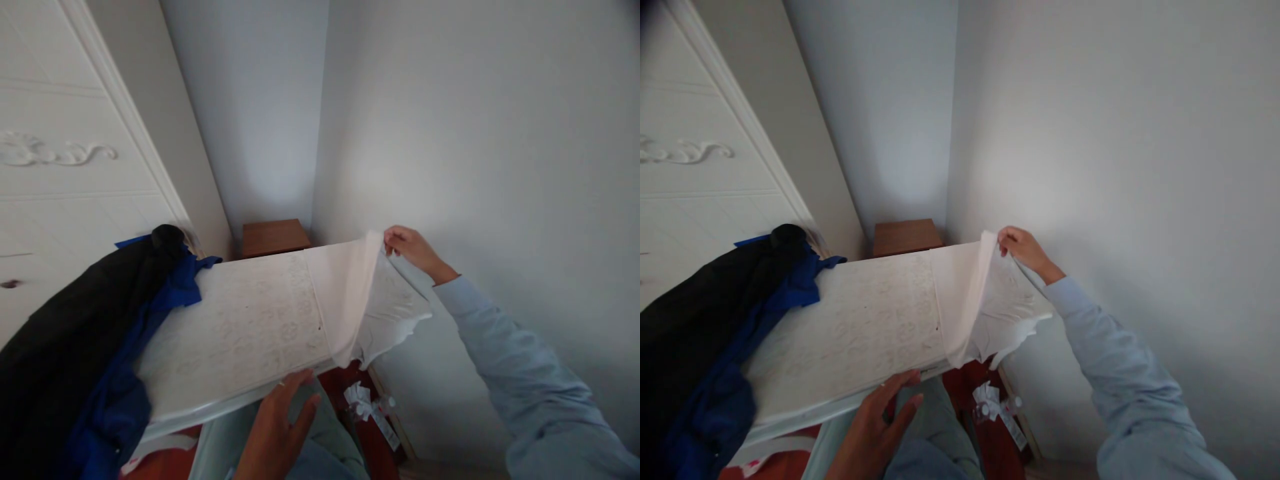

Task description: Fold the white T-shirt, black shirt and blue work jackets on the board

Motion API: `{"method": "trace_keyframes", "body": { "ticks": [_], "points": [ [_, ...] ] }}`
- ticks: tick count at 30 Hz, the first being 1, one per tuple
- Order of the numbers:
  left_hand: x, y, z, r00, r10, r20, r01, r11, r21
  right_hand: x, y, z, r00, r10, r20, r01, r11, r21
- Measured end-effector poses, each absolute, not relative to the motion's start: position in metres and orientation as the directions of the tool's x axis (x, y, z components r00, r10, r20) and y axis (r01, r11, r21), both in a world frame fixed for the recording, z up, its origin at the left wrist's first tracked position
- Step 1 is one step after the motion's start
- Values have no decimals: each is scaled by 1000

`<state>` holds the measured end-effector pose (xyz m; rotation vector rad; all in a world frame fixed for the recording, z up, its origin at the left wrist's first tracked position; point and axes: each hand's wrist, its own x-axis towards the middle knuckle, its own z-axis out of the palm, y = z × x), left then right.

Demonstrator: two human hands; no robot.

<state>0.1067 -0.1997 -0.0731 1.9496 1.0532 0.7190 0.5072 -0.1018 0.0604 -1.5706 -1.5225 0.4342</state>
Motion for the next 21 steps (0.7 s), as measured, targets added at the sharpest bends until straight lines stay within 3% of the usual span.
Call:
{"method": "trace_keyframes", "body": {
  "ticks": [1, 3, 6, 8, 13, 17, 21],
  "points": [
    [110, -198, -70, 470, 875, 113, 394, -323, 860, 493, -102, 79, 243, 867, 435, 501, 272, -821],
    [119, -193, -63, 404, 900, 161, 335, -310, 890, 456, -103, 108, 278, 807, 521, 279, 452, -848],
    [139, -180, -50, 321, 896, 307, 259, -394, 882, 392, -102, 130, 56, 894, 445, 102, 438, -893],
    [155, -169, -41, 302, 880, 367, 248, -445, 861, 354, -97, 139, -101, 898, 429, 13, 432, -902],
    [179, -143, -26, 190, 928, 320, 94, -342, 935, 289, -73, 177, -150, 789, 595, -314, 533, -786],
    [156, -132, -22, 47, 978, 201, -128, -194, 973, 259, -58, 202, -200, 752, 628, -346, 546, -763],
    [108, -134, -30, -108, 994, -13, -339, -24, 940, 248, -53, 171, -475, 786, 395, -199, 341, -919]
  ]
}}
